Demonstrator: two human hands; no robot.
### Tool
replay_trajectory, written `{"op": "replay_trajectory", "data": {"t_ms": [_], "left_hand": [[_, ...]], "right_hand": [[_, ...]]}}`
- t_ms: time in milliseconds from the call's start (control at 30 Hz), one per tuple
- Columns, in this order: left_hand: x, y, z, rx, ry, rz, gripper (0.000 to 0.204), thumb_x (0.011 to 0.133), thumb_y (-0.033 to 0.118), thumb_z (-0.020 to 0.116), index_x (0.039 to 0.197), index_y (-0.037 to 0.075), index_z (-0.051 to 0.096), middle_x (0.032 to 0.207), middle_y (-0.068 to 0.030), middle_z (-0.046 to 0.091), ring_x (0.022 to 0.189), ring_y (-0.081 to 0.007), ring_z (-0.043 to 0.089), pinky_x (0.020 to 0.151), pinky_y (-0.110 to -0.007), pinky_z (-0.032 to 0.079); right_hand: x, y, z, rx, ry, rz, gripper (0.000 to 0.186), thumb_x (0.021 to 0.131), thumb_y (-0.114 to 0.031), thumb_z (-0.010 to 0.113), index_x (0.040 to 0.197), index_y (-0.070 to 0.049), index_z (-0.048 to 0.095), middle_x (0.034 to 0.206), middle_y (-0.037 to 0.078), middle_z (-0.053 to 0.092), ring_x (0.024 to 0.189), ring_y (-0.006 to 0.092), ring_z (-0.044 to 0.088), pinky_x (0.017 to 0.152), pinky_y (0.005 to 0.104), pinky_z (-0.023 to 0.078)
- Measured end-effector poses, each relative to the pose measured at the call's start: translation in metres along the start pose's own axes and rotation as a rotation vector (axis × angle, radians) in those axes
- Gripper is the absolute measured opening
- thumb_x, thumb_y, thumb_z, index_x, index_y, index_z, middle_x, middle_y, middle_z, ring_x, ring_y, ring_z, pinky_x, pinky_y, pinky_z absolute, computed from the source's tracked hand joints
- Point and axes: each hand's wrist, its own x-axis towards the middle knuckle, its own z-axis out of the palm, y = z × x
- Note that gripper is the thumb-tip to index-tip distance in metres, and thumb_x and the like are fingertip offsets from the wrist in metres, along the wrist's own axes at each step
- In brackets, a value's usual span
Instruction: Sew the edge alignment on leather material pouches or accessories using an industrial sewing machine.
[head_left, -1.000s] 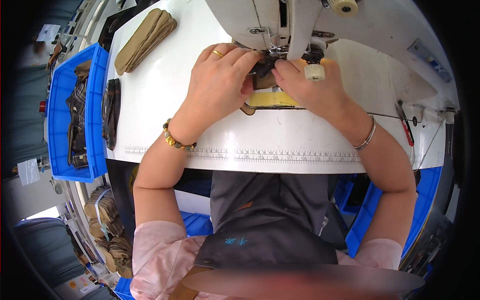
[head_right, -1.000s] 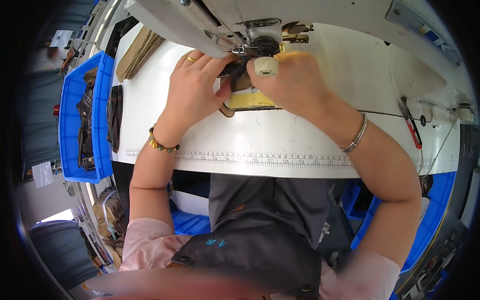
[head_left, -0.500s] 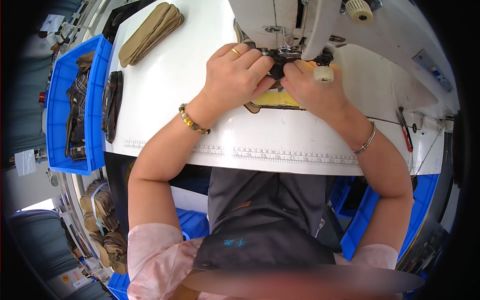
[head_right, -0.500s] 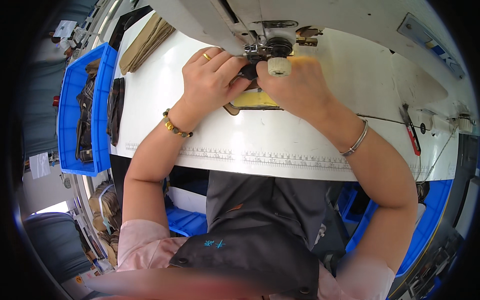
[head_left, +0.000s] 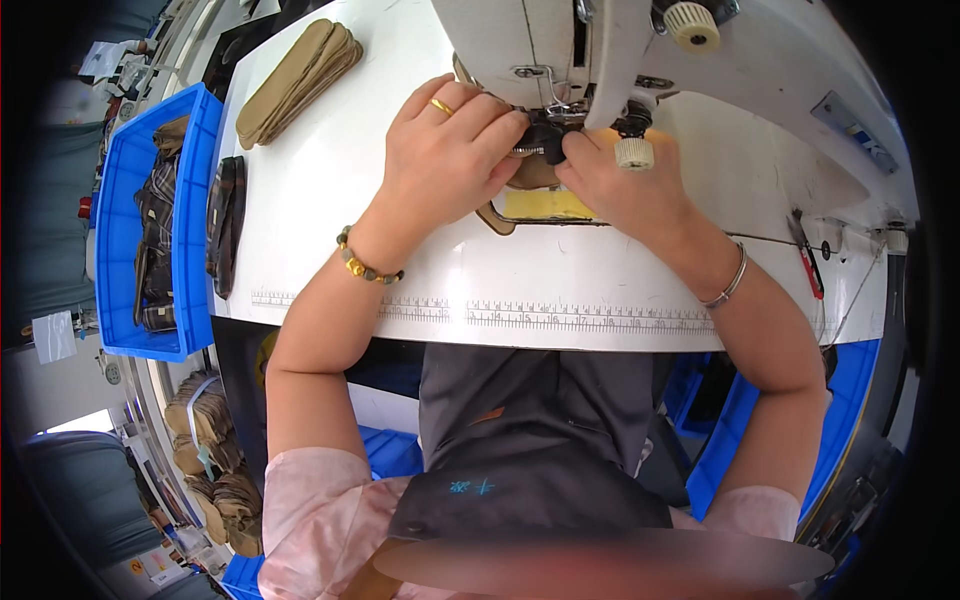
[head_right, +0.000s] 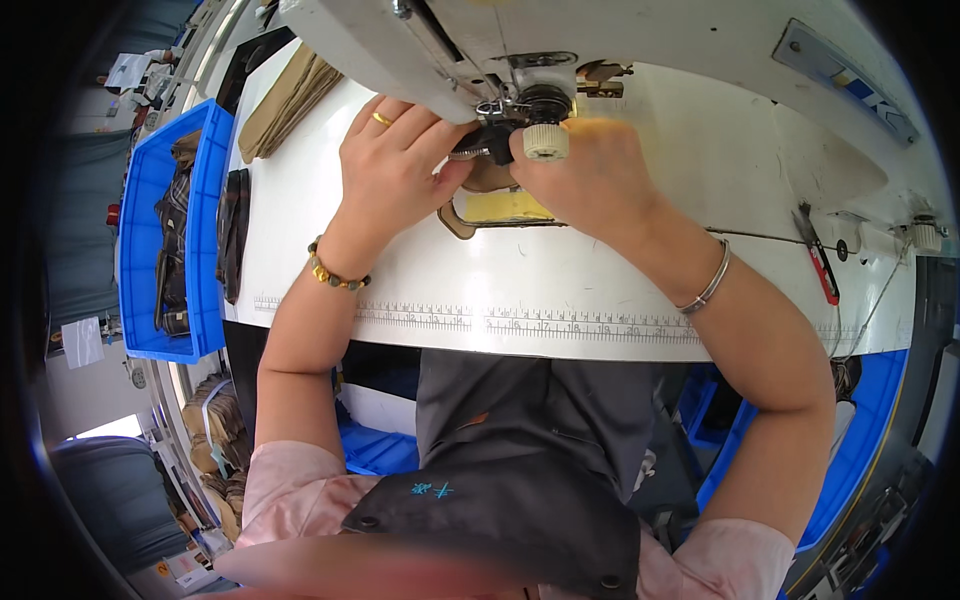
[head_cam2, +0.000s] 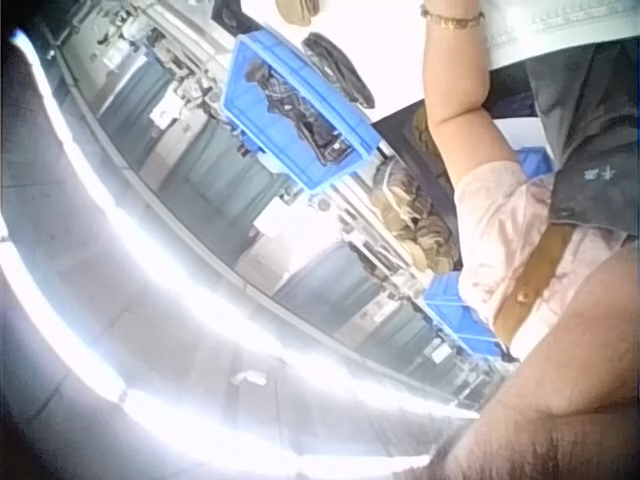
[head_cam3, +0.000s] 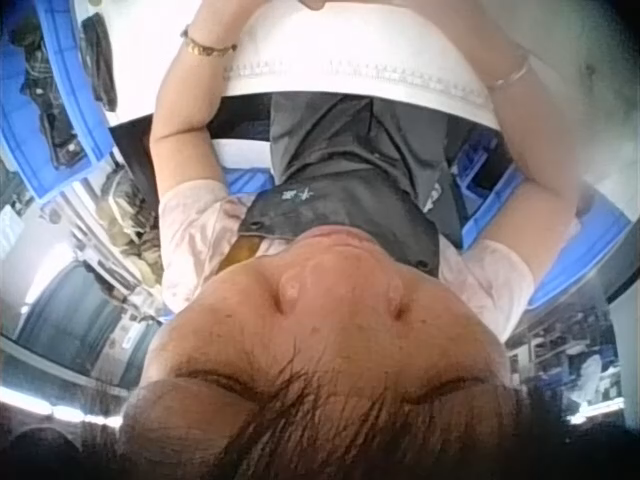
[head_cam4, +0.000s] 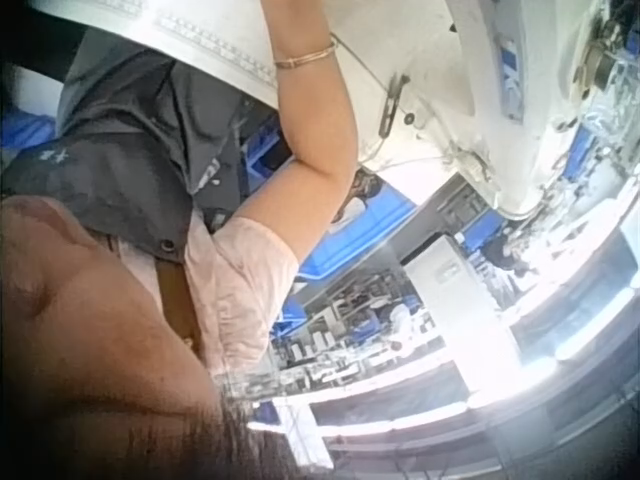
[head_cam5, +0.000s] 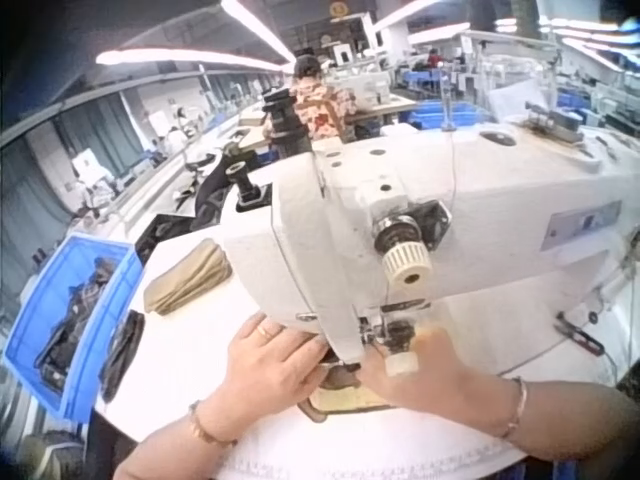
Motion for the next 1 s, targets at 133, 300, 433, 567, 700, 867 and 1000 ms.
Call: {"op": "replay_trajectory", "data": {"t_ms": [133, 300, 433, 567, 700, 867, 1000], "left_hand": [[0.003, 0.011, 0.003, -0.001, 0.061, 0.004, 0.033, 0.060, 0.012, 0.077, 0.093, 0.014, 0.070, 0.092, 0.0031, 0.067, 0.094, -0.0188, 0.063, 0.095, -0.037, 0.050], [0.001, 0.011, 0.007, 0.049, 0.020, -0.047, 0.031, 0.063, 0.011, 0.074, 0.093, 0.014, 0.070, 0.091, 0.0022, 0.067, 0.093, -0.0189, 0.064, 0.092, -0.038, 0.051], [-0.001, 0.015, 0.001, 0.004, -0.086, -0.068, 0.030, 0.065, 0.008, 0.069, 0.095, 0.013, 0.070, 0.092, 0.0009, 0.068, 0.094, -0.0191, 0.065, 0.094, -0.039, 0.050], [0.003, 0.016, -0.011, -0.030, -0.153, -0.096, 0.031, 0.065, 0.006, 0.068, 0.096, 0.011, 0.071, 0.094, -0.0010, 0.071, 0.093, -0.0201, 0.067, 0.092, -0.038, 0.051], [0.009, 0.014, -0.028, -0.277, -0.245, -0.206, 0.023, 0.077, 0.013, 0.071, 0.100, 0.009, 0.072, 0.094, -0.0043, 0.073, 0.091, -0.0242, 0.068, 0.086, -0.037, 0.052], [0.006, 0.011, -0.022, -0.490, -0.261, -0.343, 0.023, 0.090, 0.022, 0.070, 0.108, 0.007, 0.073, 0.097, -0.0067, 0.073, 0.089, -0.0268, 0.066, 0.084, -0.037, 0.049], [0.002, 0.011, -0.016, -0.531, -0.360, -0.366, 0.025, 0.090, 0.020, 0.070, 0.112, 0.010, 0.073, 0.103, -0.0039, 0.069, 0.095, -0.0237, 0.062, 0.091, -0.039, 0.041]], "right_hand": [[-0.001, 0.001, 0.001, 0.017, 0.022, 0.040, 0.014, 0.071, -0.021, 0.076, 0.073, -0.014, 0.064, 0.052, 0.003, 0.054, 0.048, 0.0225, 0.061, 0.043, 0.0353, 0.047], [-0.001, 0.001, 0.003, -0.022, -0.002, 0.044, 0.014, 0.072, -0.019, 0.076, 0.073, -0.013, 0.064, 0.053, 0.003, 0.055, 0.048, 0.0225, 0.061, 0.044, 0.0355, 0.047], [-0.003, 0.002, 0.006, 0.043, -0.010, 0.017, 0.010, 0.073, -0.018, 0.074, 0.076, -0.013, 0.066, 0.055, 0.003, 0.056, 0.048, 0.0224, 0.061, 0.043, 0.0356, 0.047], [-0.005, 0.001, 0.006, 0.064, -0.024, 0.019, 0.007, 0.075, -0.016, 0.072, 0.079, -0.013, 0.068, 0.056, 0.003, 0.055, 0.048, 0.0218, 0.060, 0.042, 0.0346, 0.047], [-0.002, 0.001, 0.003, 0.023, -0.005, -0.010, 0.007, 0.074, -0.017, 0.072, 0.077, -0.014, 0.066, 0.055, 0.002, 0.054, 0.048, 0.0209, 0.060, 0.042, 0.0338, 0.046], [-0.003, 0.000, 0.004, 0.036, 0.118, -0.098, 0.009, 0.072, -0.015, 0.069, 0.072, -0.014, 0.060, 0.055, 0.001, 0.052, 0.048, 0.0204, 0.059, 0.041, 0.0337, 0.044], [-0.002, -0.001, 0.001, 0.060, 0.121, -0.108, 0.009, 0.072, -0.012, 0.068, 0.071, -0.013, 0.059, 0.055, 0.002, 0.052, 0.049, 0.0204, 0.059, 0.041, 0.0337, 0.044]]}}
